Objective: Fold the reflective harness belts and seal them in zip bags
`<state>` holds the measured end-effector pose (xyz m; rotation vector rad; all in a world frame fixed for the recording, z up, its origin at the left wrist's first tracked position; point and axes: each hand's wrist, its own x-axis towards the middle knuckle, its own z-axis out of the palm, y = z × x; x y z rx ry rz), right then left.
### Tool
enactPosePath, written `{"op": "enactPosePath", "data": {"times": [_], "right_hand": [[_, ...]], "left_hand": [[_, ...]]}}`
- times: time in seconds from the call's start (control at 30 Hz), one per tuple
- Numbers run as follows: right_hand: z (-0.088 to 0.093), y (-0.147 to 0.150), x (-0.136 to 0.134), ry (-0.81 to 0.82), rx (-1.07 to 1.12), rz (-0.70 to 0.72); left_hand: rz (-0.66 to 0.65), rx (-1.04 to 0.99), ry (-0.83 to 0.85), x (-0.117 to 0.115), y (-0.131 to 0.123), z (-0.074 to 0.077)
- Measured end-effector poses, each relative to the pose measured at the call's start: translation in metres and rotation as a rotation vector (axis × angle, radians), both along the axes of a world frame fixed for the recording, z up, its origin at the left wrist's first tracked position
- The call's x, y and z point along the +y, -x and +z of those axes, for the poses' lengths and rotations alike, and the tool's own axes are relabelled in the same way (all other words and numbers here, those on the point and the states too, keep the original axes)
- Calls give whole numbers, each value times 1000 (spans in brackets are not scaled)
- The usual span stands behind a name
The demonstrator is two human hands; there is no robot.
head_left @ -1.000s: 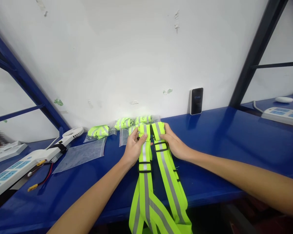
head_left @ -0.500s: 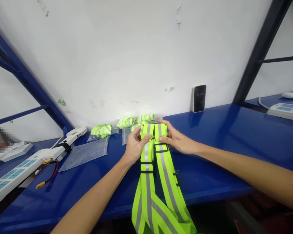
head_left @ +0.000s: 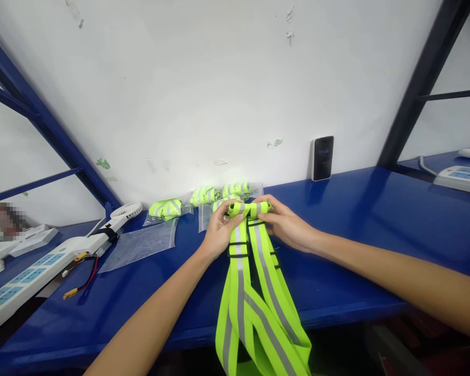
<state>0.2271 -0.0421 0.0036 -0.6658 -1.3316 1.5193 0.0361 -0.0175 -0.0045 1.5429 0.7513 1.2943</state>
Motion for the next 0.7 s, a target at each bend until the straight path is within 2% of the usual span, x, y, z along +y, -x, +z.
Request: {"op": "enactPosePath", "data": {"times": [0.2,0.3,0.5,0.57,0.7], "right_hand": [[12,-1,-4,54,39,-63],[12,-4,1,147,72,-61],[7,-13,11,261,0,194],[6,-13,10,271,-21,164],[8,-7,5,270,6,14]], "left_hand": [[63,-6,-7,6,4,-8],[81,-44,-25,6,4,-8],[119,-30,-83,2,1,-6],[122,-22,-93,3,2,-7],[80,20,-114,5,4,-10]]}}
